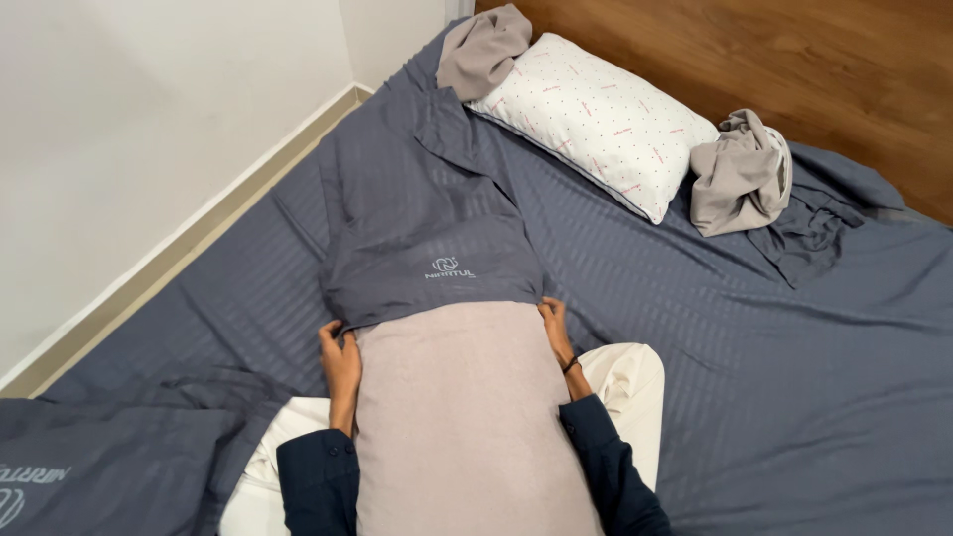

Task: The person sits on a bed and puts a dark blue pillowcase onto a light-colored pillow. They align the corners, pull the fabric over the pillow, and smooth the surface to fit the case properly.

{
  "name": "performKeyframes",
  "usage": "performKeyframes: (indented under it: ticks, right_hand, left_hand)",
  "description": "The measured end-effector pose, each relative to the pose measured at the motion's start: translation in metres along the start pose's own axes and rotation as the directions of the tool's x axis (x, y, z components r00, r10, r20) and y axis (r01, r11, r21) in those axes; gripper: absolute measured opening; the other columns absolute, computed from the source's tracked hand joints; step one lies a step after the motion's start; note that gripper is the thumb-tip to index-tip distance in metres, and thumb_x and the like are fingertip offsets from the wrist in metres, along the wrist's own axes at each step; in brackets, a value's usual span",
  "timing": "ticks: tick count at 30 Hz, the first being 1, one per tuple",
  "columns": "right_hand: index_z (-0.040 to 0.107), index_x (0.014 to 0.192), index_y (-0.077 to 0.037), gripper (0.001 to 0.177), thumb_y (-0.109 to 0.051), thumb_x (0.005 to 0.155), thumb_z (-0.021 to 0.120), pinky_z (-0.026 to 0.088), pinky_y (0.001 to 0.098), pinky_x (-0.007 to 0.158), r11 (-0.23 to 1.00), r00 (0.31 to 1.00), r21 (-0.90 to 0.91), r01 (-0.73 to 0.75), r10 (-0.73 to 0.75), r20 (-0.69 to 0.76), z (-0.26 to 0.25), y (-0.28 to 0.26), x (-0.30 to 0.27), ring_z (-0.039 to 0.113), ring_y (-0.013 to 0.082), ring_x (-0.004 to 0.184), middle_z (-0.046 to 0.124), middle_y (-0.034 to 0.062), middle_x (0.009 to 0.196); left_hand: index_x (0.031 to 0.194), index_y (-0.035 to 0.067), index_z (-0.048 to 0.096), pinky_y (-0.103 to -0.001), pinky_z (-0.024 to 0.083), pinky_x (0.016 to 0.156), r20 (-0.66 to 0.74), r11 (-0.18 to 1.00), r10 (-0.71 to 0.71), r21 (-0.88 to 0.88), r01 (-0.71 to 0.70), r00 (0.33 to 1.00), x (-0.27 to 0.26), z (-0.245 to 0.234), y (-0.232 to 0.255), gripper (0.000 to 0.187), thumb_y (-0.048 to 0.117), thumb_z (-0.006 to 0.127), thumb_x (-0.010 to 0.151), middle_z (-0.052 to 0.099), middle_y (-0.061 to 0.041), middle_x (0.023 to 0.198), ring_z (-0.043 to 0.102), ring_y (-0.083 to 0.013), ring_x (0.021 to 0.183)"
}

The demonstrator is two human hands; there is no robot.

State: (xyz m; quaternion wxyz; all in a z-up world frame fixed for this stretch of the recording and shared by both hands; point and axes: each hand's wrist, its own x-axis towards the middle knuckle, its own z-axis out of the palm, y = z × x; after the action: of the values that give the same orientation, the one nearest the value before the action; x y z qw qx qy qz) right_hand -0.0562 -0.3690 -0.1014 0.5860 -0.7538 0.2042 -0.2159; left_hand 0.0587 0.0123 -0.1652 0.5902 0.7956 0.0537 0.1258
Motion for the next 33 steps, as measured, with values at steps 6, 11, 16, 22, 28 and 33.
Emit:
performKeyframes:
  ticks: [6, 11, 16, 22, 28, 33]
  right_hand:
    - [0.065, 0.106, -0.002, 0.026, -0.024, 0.109, 0.050, 0.049, 0.0301, 0.079, 0.912, 0.991, 0.410, -0.026, -0.029, 0.128, -0.015, -0.054, 0.050, 0.057, 0.0147, 0.086, 0.065, 0.0036, 0.098]
    - [0.065, 0.111, -0.001, 0.027, -0.024, 0.112, 0.050, 0.050, 0.0326, 0.081, 0.965, 0.971, 0.111, 0.238, -0.235, -0.037, -0.040, -0.092, 0.096, 0.056, 0.0211, 0.087, 0.066, 0.0092, 0.100]
    - [0.062, 0.108, 0.002, 0.018, -0.017, 0.106, 0.059, 0.052, 0.0406, 0.077, 0.764, 0.958, -0.617, 0.188, -0.281, -0.057, -0.029, 0.003, 0.060, 0.059, 0.0375, 0.084, 0.066, 0.0225, 0.096]
    - [0.062, 0.116, -0.003, 0.025, -0.007, 0.092, 0.064, 0.053, 0.0402, 0.077, 0.882, 0.966, -0.422, 0.210, -0.254, -0.050, -0.019, 0.035, 0.053, 0.066, 0.0343, 0.085, 0.069, 0.0196, 0.096]
    - [0.063, 0.125, -0.008, 0.041, 0.004, 0.087, 0.065, 0.055, 0.0337, 0.067, 0.924, 0.933, -0.299, 0.238, -0.303, -0.193, -0.014, -0.009, 0.045, 0.070, 0.0212, 0.074, 0.071, 0.0127, 0.085]
    - [0.064, 0.128, -0.009, 0.042, 0.007, 0.088, 0.065, 0.057, 0.0334, 0.070, 0.825, 0.789, -0.375, 0.423, -0.539, -0.294, -0.022, -0.013, 0.046, 0.071, 0.0214, 0.078, 0.072, 0.0131, 0.092]
  left_hand:
    - [0.134, 0.003, 0.060, -0.049, 0.048, 0.091, 0.095, 0.998, 0.070, -0.015, -0.069, 0.993, 0.080, 0.036, 0.032, 0.035, 0.013, 0.049, 0.102, 0.066, -0.028, 0.110, 0.064, -0.0436, 0.104]
    - [0.131, 0.003, 0.061, -0.051, 0.050, 0.090, 0.052, 0.970, 0.164, -0.190, -0.152, 0.985, 0.085, 0.031, 0.095, 0.034, 0.015, 0.045, 0.103, 0.071, -0.025, 0.110, 0.065, -0.0466, 0.102]
    - [0.145, 0.006, 0.044, -0.058, 0.048, 0.085, 0.210, 0.870, -0.051, 0.489, -0.060, 0.976, 0.017, 0.011, 0.055, 0.050, 0.022, 0.055, 0.099, 0.067, -0.034, 0.103, 0.064, -0.0529, 0.095]
    - [0.140, 0.006, 0.047, -0.055, 0.050, 0.085, 0.147, 0.881, 0.036, 0.463, -0.101, 0.989, 0.008, 0.016, 0.063, 0.045, 0.020, 0.061, 0.100, 0.069, -0.028, 0.111, 0.066, -0.0479, 0.102]
    - [0.125, 0.001, 0.064, -0.045, 0.048, 0.095, 0.047, 0.653, 0.640, 0.492, -0.575, 0.767, 0.004, -0.006, 0.112, 0.038, 0.008, 0.070, 0.087, 0.070, -0.020, 0.117, 0.065, -0.0366, 0.107]
    - [0.107, 0.000, 0.074, -0.041, 0.049, 0.091, 0.069, 0.746, 0.582, 0.354, -0.565, 0.811, 0.008, -0.012, 0.115, 0.011, 0.006, 0.068, 0.100, 0.073, -0.010, 0.100, 0.066, -0.0272, 0.091]
